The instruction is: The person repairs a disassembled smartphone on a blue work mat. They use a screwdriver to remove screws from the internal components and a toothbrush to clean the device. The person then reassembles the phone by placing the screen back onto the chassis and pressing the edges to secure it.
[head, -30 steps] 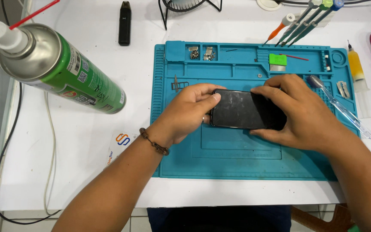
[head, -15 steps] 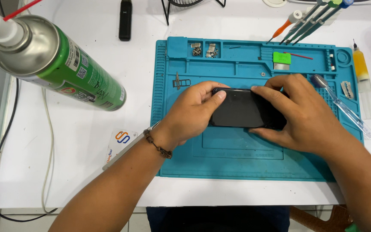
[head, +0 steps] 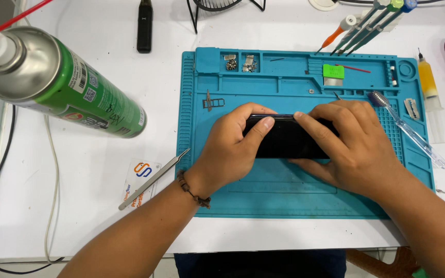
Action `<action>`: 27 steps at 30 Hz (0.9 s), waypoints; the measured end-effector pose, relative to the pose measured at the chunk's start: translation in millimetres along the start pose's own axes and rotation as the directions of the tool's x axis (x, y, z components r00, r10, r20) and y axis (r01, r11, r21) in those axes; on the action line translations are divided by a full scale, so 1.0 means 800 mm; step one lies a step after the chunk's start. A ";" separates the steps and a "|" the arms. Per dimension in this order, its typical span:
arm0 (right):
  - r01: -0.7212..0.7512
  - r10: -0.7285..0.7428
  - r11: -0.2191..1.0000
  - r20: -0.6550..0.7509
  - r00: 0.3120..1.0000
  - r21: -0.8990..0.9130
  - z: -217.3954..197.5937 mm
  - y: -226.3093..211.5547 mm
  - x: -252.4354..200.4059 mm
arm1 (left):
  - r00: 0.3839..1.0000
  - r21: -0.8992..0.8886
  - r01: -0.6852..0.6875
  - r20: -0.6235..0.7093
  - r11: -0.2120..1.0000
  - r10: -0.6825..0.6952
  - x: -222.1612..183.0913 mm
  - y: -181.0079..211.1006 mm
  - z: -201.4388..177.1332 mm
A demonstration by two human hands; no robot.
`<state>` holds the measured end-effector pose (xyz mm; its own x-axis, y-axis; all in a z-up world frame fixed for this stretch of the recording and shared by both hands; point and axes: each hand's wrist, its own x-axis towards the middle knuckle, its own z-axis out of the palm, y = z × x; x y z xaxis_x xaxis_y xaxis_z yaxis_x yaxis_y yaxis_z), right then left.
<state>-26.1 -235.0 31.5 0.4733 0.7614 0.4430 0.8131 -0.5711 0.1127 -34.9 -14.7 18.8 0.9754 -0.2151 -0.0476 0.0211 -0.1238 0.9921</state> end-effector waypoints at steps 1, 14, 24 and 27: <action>0.000 0.000 1.000 0.000 1.000 0.000 0.000 -0.001 0.000 | 1.000 0.001 0.000 0.000 1.000 0.000 -0.001 0.000 0.000; -0.339 0.310 0.811 0.142 0.940 0.477 -0.018 0.011 0.002 | 0.968 0.101 -0.247 -0.030 0.964 0.251 -0.010 0.005 0.001; -0.365 0.381 0.684 0.117 0.917 0.632 -0.024 0.012 0.002 | 0.908 0.198 -0.411 0.002 0.890 0.419 -0.011 0.008 -0.005; -0.286 0.339 0.731 0.034 0.940 0.619 -0.028 0.011 0.006 | 0.893 0.181 -0.451 0.093 0.874 0.441 -0.007 0.024 -0.014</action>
